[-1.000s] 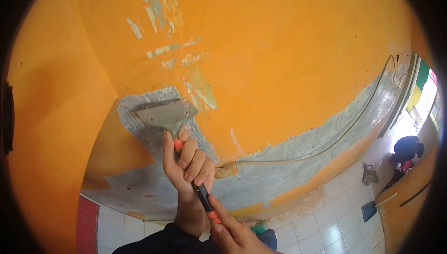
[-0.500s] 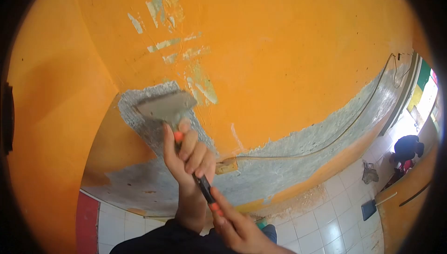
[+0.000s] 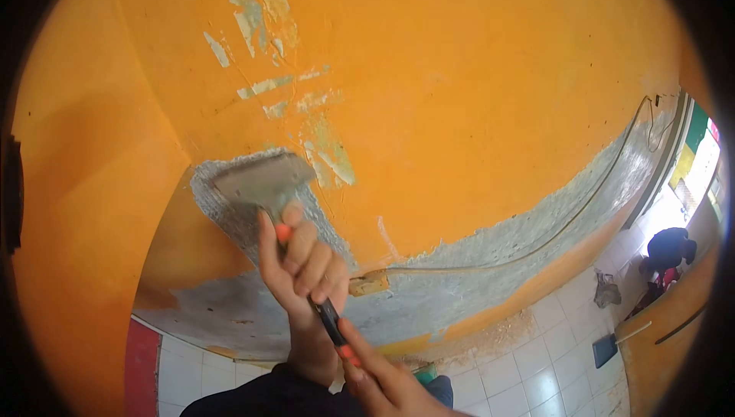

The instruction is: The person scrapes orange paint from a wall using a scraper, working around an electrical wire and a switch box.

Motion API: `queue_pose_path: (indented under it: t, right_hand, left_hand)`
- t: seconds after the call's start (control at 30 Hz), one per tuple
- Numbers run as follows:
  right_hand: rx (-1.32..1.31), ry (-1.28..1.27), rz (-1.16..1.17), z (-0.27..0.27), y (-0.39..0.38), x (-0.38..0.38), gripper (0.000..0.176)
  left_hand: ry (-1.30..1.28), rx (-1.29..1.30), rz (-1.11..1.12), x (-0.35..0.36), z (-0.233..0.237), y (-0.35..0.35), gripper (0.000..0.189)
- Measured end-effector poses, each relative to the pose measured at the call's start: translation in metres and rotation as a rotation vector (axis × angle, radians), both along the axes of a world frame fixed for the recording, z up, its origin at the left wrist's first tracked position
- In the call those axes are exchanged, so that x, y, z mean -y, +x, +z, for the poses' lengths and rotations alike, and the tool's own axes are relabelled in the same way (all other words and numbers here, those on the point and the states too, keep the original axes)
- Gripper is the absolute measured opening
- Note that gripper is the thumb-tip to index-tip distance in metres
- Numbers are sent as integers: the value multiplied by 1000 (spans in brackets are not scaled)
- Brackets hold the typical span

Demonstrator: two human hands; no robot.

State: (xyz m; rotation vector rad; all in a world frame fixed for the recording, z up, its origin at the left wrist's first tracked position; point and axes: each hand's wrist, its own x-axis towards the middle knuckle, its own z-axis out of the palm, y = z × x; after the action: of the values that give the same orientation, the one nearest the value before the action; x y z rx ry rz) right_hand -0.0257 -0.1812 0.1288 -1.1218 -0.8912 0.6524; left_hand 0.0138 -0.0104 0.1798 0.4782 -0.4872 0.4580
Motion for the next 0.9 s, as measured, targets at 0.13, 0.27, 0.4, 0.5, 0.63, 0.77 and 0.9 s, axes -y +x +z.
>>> queue_pose_path:
  t: [0.13, 0.27, 0.4, 0.5, 0.63, 0.77, 0.9]
  right_hand:
    - [-8, 17, 13, 2, 0, 0, 54]
    - [19, -45, 5, 4, 10, -3, 54]
    - [-110, 5, 68, -10, 3, 4, 53]
    - [-80, -25, 116, -26, 6, -2, 61]
    - [-98, -15, 111, -28, 14, 3, 59]
    - [-210, -31, -2, -92, 6, -7, 49]
    - [-242, -257, -140, -210, 2, -9, 26]
  left_hand:
    - [-25, -43, 49, 0, -2, -5, 39]
    - [11, 1, 14, -5, -6, 1, 38]
    - [53, -48, 50, -3, -10, -3, 38]
    - [44, 16, -22, -6, -14, 5, 39]
    - [101, -26, 41, -5, -7, 3, 38]
    - [125, -247, 80, -5, -68, -5, 42]
    - [161, -453, 110, -8, -167, -11, 46]
